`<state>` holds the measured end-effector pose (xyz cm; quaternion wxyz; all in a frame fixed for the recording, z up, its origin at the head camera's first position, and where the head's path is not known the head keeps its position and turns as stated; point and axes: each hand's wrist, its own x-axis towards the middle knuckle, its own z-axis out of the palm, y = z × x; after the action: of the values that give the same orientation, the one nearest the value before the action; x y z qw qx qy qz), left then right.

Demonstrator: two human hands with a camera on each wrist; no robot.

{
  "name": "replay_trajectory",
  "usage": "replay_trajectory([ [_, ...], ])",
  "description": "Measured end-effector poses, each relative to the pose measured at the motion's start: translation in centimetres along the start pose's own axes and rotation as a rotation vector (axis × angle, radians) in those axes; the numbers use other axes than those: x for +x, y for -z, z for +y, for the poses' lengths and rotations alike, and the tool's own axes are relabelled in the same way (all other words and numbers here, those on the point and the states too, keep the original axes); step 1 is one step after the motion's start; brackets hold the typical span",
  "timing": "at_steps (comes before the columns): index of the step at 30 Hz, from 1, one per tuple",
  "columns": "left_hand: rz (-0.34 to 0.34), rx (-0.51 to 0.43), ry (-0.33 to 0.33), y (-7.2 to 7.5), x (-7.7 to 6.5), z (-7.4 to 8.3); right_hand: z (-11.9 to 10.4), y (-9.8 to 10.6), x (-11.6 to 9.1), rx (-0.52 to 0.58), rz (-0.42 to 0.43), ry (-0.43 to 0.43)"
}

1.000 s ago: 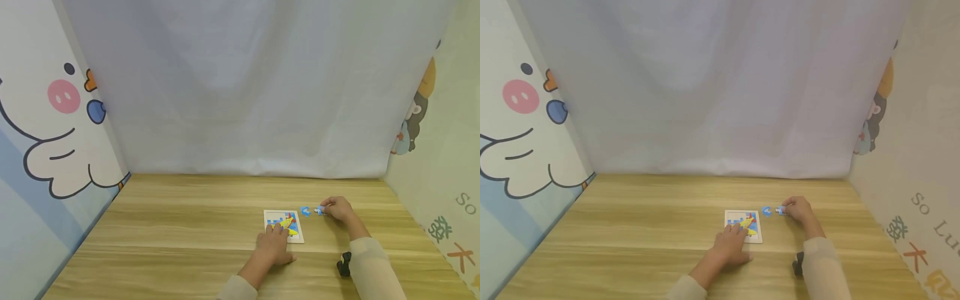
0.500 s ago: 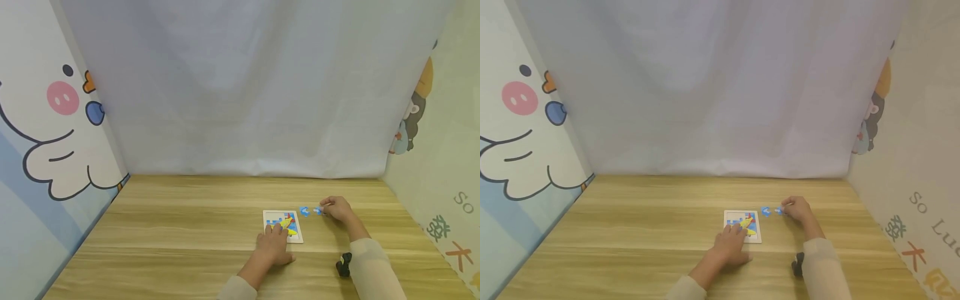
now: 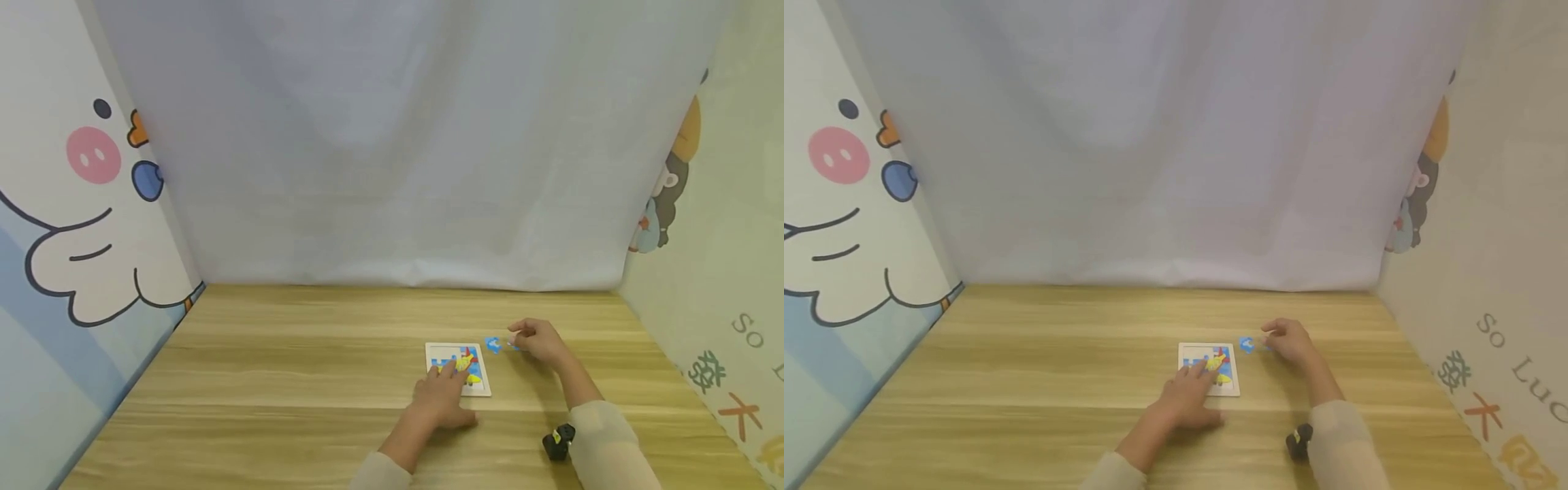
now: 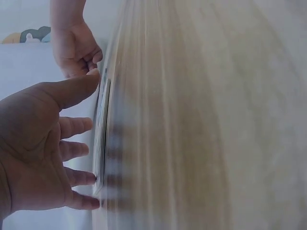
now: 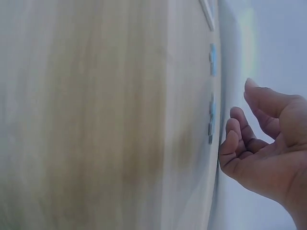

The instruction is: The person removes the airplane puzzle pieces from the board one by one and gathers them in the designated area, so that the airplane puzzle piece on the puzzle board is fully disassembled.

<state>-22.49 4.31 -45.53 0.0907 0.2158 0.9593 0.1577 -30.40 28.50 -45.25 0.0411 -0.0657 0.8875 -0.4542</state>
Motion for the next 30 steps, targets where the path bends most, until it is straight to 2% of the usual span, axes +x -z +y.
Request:
replay_trajectory([
  [5,0.028,0.036,-0.004,-0.4,0.0,0.0,-0.7,-0.2,-0.3,0.036,0.016,0.006],
  [14,0.040,0.013,-0.004,-0.8,0.7,0.9,-1.2,-0.9,0.0,0.054,0.022,0.038],
  [22,0.041,0.030,-0.024,-1.1,1.5,1.6,-1.7,-1.5,0.1,0.118,-0.011,0.051],
  [30,0.041,0.161,-0.008,-1.8,1.5,1.7,-1.6,-2.8,0.0,0.168,-0.099,0.014],
])
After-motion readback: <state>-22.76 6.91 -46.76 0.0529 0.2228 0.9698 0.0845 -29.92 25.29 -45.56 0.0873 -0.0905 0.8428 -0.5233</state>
